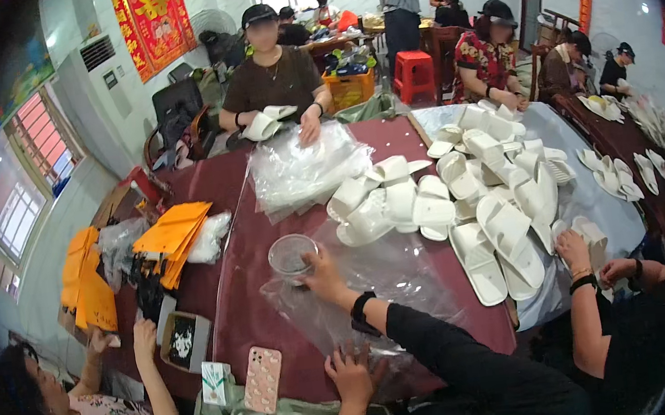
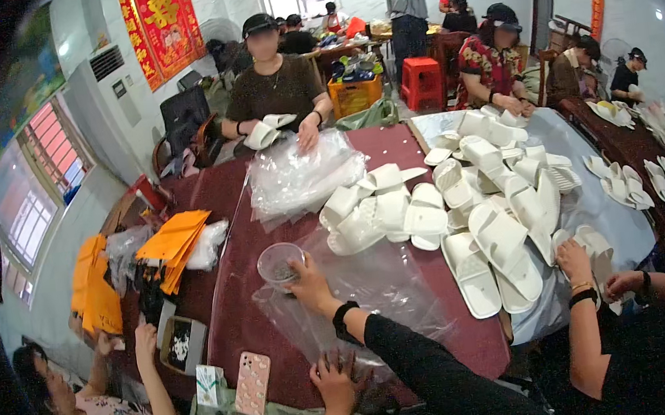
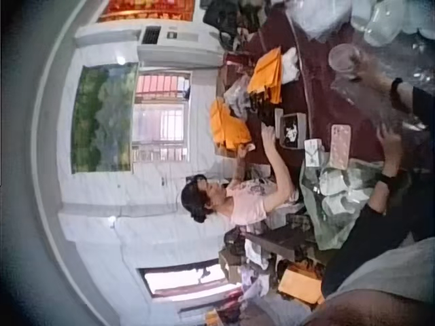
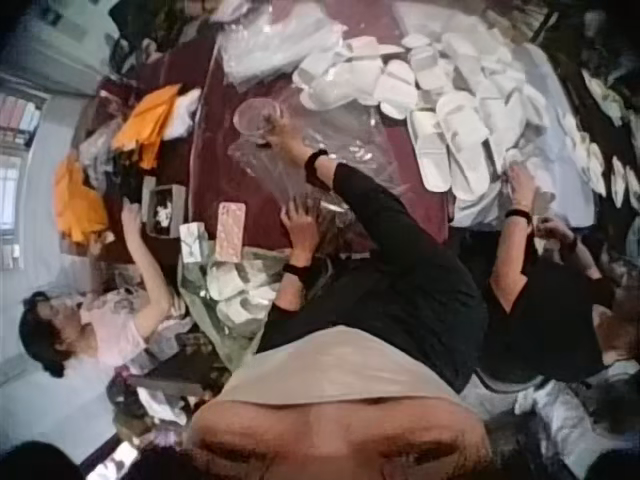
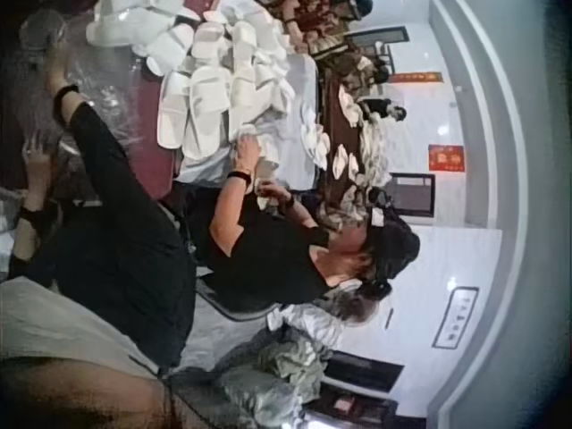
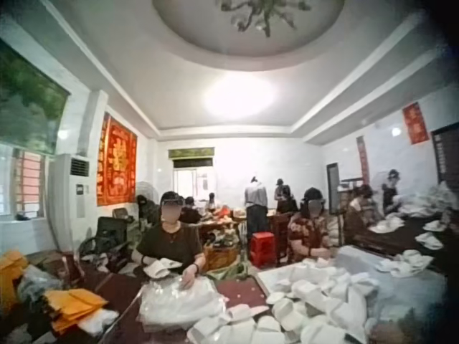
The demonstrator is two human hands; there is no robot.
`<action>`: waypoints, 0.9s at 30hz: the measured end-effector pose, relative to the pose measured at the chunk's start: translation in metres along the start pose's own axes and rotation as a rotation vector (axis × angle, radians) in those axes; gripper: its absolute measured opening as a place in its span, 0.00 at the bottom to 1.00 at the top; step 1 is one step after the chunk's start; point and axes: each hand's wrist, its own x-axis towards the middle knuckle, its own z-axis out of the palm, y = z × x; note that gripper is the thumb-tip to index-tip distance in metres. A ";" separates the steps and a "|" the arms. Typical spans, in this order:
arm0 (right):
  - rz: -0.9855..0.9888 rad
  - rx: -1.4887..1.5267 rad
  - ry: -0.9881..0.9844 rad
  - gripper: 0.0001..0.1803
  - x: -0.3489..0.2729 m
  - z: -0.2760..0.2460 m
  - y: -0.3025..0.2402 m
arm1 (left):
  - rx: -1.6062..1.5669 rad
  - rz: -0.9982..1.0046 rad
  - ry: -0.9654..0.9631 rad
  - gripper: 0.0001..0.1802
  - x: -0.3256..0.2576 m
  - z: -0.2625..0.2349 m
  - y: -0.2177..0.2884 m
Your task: Packing white slippers into individual plastic bags and then into a larger green bag.
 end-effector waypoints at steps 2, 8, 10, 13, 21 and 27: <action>0.019 0.037 0.061 0.31 0.016 -0.004 -0.013 | 0.016 0.030 0.015 0.35 0.015 -0.010 -0.014; -0.021 -0.147 0.012 0.32 0.017 -0.028 -0.051 | 0.042 -0.086 -0.057 0.35 0.014 -0.019 -0.005; 0.094 -0.189 -0.102 0.31 0.016 -0.031 -0.055 | 0.108 -0.108 -0.134 0.37 0.010 -0.029 0.001; 0.053 -0.190 -0.013 0.33 0.013 -0.006 -0.045 | 0.232 -0.169 -0.405 0.44 0.000 -0.025 -0.003; 0.176 -0.220 -0.237 0.47 0.006 0.032 -0.020 | 0.124 -0.204 -0.337 0.45 -0.021 -0.003 -0.005; 0.172 -0.402 -0.570 0.40 -0.014 -0.027 -0.043 | 0.145 -0.202 -0.332 0.43 -0.011 -0.020 0.012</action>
